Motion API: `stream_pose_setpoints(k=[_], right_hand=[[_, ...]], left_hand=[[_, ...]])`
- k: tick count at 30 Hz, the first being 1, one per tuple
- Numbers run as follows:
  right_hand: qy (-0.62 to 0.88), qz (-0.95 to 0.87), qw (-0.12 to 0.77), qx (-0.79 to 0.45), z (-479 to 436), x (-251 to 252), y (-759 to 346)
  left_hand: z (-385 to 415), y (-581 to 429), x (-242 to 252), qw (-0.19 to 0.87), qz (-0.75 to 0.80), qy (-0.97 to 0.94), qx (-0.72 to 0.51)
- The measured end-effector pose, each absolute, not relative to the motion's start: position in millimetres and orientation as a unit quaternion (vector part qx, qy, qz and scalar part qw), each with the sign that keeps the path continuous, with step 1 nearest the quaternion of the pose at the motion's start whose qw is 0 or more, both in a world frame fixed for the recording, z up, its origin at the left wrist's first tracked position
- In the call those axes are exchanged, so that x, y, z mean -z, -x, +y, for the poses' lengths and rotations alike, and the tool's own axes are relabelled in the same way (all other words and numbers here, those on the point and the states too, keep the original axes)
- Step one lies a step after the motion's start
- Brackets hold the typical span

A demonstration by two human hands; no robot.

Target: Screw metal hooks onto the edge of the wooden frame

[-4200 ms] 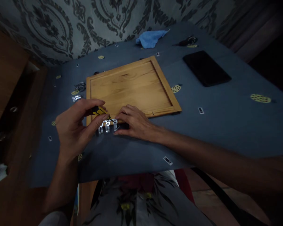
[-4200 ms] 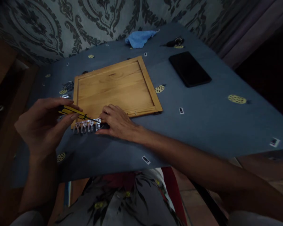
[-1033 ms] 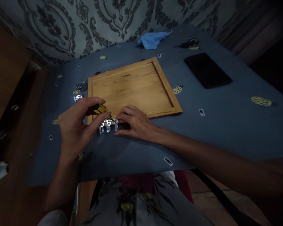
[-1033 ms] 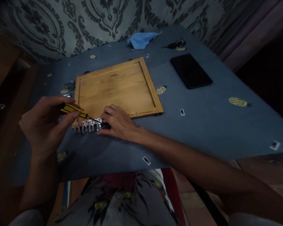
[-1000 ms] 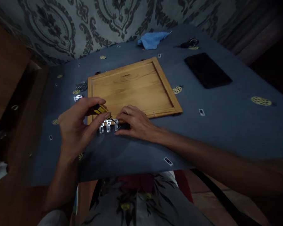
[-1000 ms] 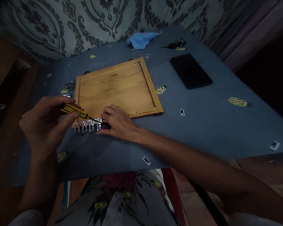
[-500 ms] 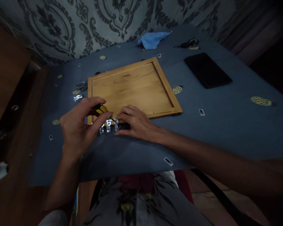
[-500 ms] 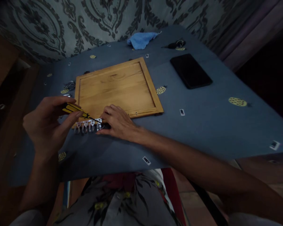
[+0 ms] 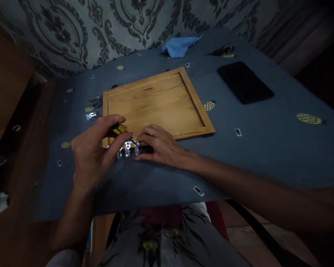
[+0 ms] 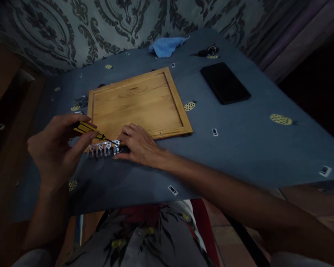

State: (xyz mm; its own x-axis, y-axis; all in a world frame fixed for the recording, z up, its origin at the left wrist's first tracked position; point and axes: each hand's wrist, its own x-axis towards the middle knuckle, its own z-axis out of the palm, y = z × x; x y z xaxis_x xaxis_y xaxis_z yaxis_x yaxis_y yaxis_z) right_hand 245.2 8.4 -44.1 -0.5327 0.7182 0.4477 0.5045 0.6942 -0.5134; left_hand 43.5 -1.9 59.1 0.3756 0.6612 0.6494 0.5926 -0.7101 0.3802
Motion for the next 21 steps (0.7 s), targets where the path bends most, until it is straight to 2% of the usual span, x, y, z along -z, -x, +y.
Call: stream_pose_setpoints(k=[21], right_hand=[[0.363,-0.859,0.319,-0.170,7.5,41.0,-245.2]], left_hand=[[-6.2,-51.4,-63.1,0.028,0.390,-0.832,-0.395]])
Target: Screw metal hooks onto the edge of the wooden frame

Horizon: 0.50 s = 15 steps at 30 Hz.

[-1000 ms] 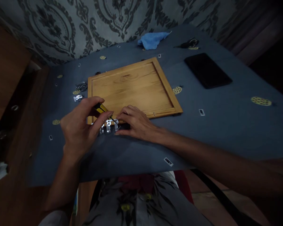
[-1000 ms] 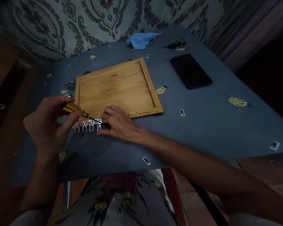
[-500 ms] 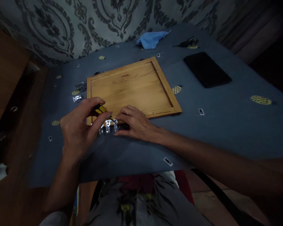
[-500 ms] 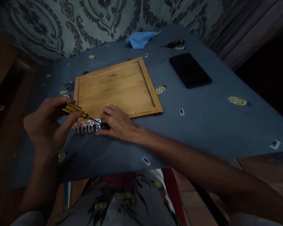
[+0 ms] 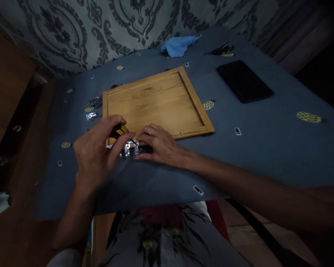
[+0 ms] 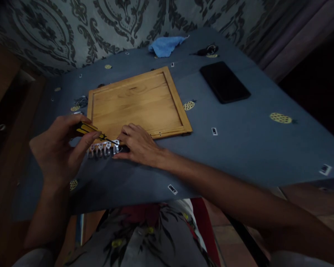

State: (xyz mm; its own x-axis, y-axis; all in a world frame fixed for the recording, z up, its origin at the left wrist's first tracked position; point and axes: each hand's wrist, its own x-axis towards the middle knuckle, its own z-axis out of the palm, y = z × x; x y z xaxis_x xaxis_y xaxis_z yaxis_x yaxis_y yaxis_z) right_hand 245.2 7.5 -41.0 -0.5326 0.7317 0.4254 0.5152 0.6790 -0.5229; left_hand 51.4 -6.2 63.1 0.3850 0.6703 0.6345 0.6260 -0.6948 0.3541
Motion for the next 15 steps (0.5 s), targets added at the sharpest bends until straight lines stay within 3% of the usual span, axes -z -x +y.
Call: stream_pose_setpoints(k=[15], right_hand=[[0.367,-0.857,0.318,-0.175,7,42,-245]], left_hand=[[-7,-42,-62,0.027,0.386,-0.823,-0.416]])
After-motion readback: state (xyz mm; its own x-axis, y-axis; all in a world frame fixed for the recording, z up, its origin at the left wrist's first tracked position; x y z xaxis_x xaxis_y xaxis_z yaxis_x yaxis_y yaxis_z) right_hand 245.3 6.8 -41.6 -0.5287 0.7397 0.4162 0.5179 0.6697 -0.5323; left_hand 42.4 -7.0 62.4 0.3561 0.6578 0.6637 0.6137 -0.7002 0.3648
